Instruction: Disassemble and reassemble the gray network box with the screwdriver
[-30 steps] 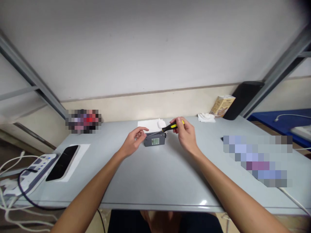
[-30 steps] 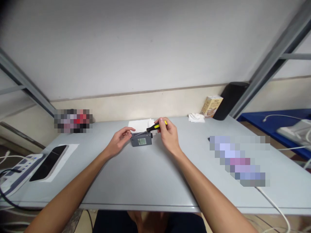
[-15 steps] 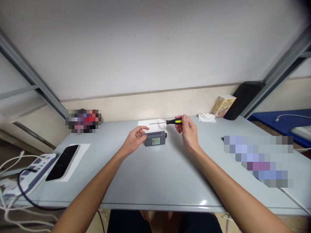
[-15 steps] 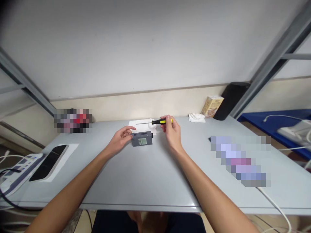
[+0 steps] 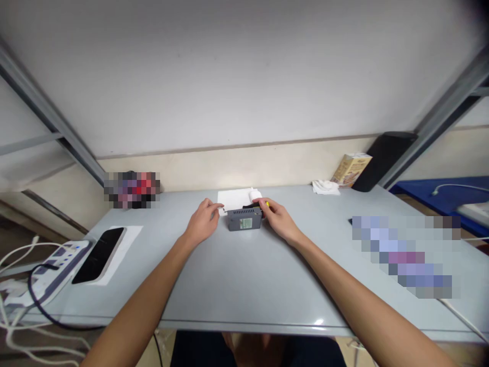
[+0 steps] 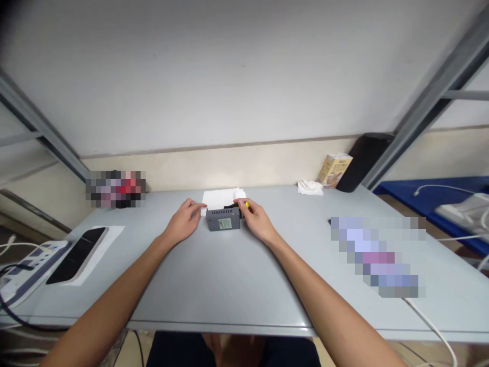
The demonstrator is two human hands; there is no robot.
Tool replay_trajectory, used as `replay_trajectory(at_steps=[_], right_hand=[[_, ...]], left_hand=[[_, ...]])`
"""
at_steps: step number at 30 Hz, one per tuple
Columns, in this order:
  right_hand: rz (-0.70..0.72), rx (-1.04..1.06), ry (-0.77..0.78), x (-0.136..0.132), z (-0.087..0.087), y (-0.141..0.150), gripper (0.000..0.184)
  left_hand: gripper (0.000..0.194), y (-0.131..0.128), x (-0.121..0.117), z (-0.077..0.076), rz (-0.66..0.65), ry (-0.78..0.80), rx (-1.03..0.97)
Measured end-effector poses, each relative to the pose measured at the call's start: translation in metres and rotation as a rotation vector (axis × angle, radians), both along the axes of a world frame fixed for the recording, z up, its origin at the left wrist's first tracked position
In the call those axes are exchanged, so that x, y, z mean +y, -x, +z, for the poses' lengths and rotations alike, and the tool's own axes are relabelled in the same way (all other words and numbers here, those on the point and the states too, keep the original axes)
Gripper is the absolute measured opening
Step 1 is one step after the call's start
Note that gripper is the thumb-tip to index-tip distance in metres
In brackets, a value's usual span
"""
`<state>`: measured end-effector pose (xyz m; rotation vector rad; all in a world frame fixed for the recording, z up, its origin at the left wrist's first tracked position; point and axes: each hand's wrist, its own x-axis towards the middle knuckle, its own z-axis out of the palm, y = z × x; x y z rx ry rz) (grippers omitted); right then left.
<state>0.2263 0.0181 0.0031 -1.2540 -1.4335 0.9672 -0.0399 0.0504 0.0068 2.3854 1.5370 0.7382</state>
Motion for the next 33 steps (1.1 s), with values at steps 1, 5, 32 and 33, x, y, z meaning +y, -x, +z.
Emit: replay_trajectory(at_steps=[1, 5, 32, 33], right_hand=[[-0.002, 0.003, -0.005, -0.0004, 0.0007, 0.0, 0.064], [-0.061, 0.037, -0.027, -0.0013, 0.0036, -0.0011, 0.064], [-0.103, 0.172, -0.077, -0.001, 0.0097, -0.0039, 0.061], [-0.104, 0.169, -0.082, -0.0008, 0.0097, -0.0043, 0.061]], left_hand=[[0.037, 0.0001, -0.0006, -0.0002, -0.012, -0.011, 0.024], [0.035, -0.0005, -0.0019, 0.0017, -0.033, -0.049, 0.024], [0.023, -0.0043, 0.0017, 0.0058, -0.15, -0.089, -0.261], [0.022, -0.0046, 0.0012, 0.0066, -0.154, -0.1, -0.274]])
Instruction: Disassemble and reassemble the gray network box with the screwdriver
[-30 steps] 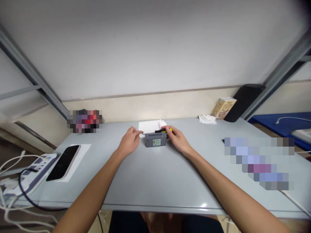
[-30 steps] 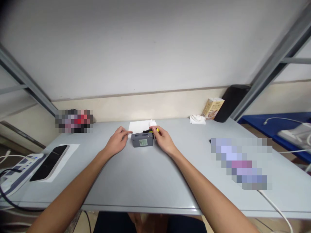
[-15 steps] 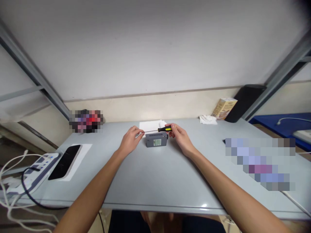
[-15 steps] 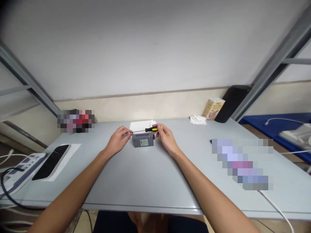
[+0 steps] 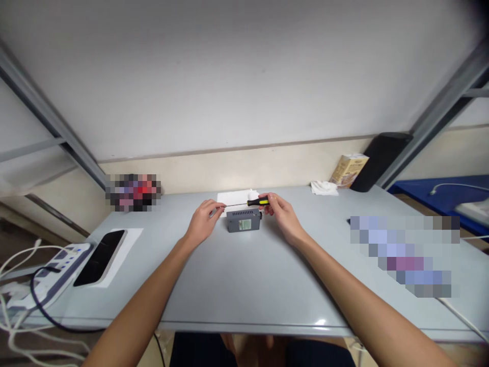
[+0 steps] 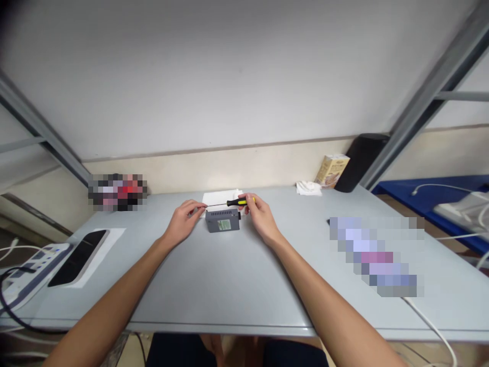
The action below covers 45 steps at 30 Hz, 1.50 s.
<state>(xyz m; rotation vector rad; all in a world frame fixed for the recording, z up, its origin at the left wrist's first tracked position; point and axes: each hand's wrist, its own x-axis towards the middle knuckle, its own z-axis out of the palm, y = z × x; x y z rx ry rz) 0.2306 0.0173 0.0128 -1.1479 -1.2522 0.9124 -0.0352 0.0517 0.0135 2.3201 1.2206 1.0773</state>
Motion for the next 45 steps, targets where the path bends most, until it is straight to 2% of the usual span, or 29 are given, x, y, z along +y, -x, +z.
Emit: replay_trajectory(at_steps=[7, 11, 15, 18, 21, 31, 38, 41, 45], right_hand=[[-0.004, 0.019, -0.038, 0.002, 0.001, -0.002, 0.059], [-0.045, 0.015, -0.119, -0.002, 0.012, -0.002, 0.058], [-0.241, 0.051, -0.243, -0.006, 0.028, -0.013, 0.057], [-0.416, 0.062, -0.321, -0.005, 0.033, -0.026, 0.054], [-0.495, 0.084, -0.349, -0.002, 0.033, -0.037, 0.053], [-0.492, 0.027, -0.372, -0.003, 0.032, -0.036, 0.049], [-0.455, -0.028, -0.386, -0.009, 0.039, -0.033, 0.05], [-0.469, 0.004, -0.402, -0.008, 0.04, -0.032, 0.046], [-0.561, 0.137, -0.385, -0.002, 0.038, -0.036, 0.045]], left_hand=[[0.024, -0.003, -0.004, 0.006, -0.019, -0.042, -0.013], [0.027, -0.008, -0.01, 0.01, -0.001, -0.082, -0.023], [0.036, -0.018, -0.023, 0.016, -0.005, -0.185, 0.013], [0.035, -0.029, -0.036, 0.017, -0.1, -0.246, 0.128], [0.035, -0.04, -0.045, 0.015, -0.173, -0.257, 0.215], [0.04, -0.046, -0.05, 0.012, -0.2, -0.183, 0.285], [0.04, -0.051, -0.049, 0.008, -0.179, -0.232, 0.362], [0.041, -0.053, -0.049, 0.01, -0.161, -0.278, 0.403], [0.045, -0.056, -0.05, 0.014, -0.128, -0.302, 0.486]])
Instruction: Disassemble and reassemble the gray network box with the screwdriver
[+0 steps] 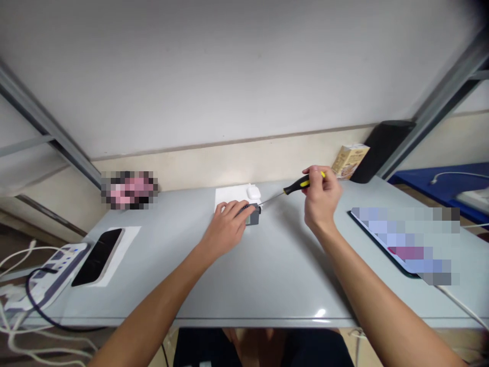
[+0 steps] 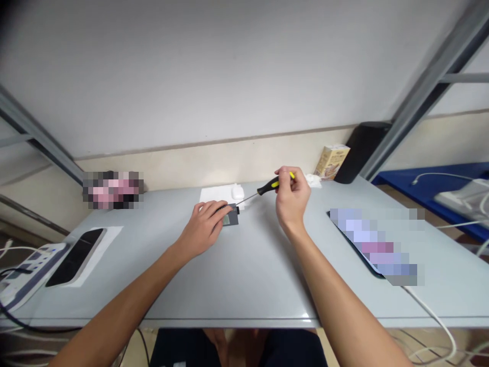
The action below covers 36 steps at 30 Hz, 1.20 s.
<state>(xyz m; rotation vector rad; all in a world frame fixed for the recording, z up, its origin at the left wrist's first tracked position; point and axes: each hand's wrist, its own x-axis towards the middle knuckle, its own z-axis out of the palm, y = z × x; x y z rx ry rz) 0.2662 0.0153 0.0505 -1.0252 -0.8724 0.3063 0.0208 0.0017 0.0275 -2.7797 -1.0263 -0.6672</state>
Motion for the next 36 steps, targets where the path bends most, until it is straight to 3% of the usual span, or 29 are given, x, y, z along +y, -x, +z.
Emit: replay_trajectory(at_steps=[3, 7, 12, 15, 18, 22, 25, 29, 36], right_hand=[[-0.001, 0.176, 0.029, 0.007, -0.006, -0.003, 0.046], [0.142, 0.262, 0.159, 0.016, -0.02, 0.0, 0.051], [0.342, 0.085, 0.34, 0.016, -0.04, 0.015, 0.059], [0.428, -0.114, 0.384, 0.011, -0.046, 0.025, 0.058], [0.494, -0.217, 0.41, 0.008, -0.049, 0.031, 0.056], [0.547, -0.246, 0.425, 0.007, -0.052, 0.034, 0.054], [0.548, -0.262, 0.424, 0.006, -0.053, 0.035, 0.053], [0.546, -0.276, 0.416, 0.006, -0.052, 0.035, 0.052], [0.568, -0.303, 0.446, 0.005, -0.052, 0.036, 0.054]], left_hand=[[0.046, 0.0, 0.0, 0.002, 0.01, 0.013, 0.025], [0.051, 0.007, 0.005, 0.002, -0.039, 0.093, 0.013], [0.067, 0.015, 0.01, -0.001, -0.111, 0.138, 0.009], [0.058, 0.016, 0.009, 0.001, -0.111, 0.122, -0.001], [0.047, 0.021, 0.012, 0.003, -0.023, 0.101, -0.152], [0.042, 0.039, 0.032, -0.002, 0.22, 0.069, -0.382], [0.039, 0.053, 0.046, -0.012, 0.32, 0.103, -0.248], [0.042, 0.06, 0.052, -0.026, 0.319, 0.154, -0.068], [0.038, 0.057, 0.05, -0.026, 0.343, 0.187, -0.037]])
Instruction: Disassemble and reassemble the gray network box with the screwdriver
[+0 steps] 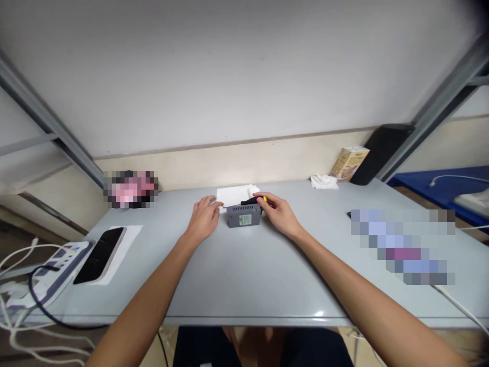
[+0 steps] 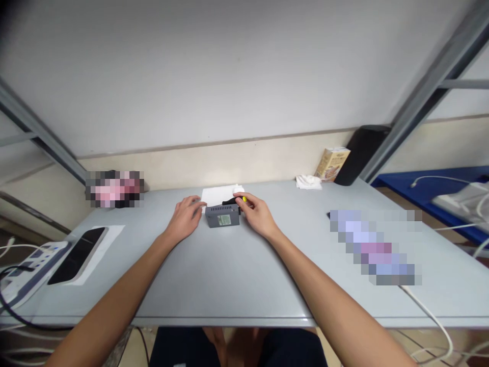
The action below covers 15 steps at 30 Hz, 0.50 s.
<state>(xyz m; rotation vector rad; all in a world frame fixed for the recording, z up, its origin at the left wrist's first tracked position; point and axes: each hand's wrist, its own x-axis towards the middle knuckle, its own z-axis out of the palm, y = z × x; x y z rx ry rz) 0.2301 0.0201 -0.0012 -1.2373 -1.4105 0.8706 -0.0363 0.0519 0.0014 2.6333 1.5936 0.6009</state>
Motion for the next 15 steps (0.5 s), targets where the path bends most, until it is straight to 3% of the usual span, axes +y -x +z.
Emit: replay_trajectory(at_steps=[7, 15], right_hand=[[-0.058, 0.053, -0.018, -0.0008, 0.0064, -0.0018, 0.054], [-0.071, 0.151, -0.011, 0.0003, 0.0073, -0.0043, 0.054]], left_hand=[[0.034, 0.0026, 0.0033, -0.0023, -0.031, -0.014, -0.031], [0.021, -0.002, 0.0002, 0.0069, -0.079, -0.047, -0.18]])
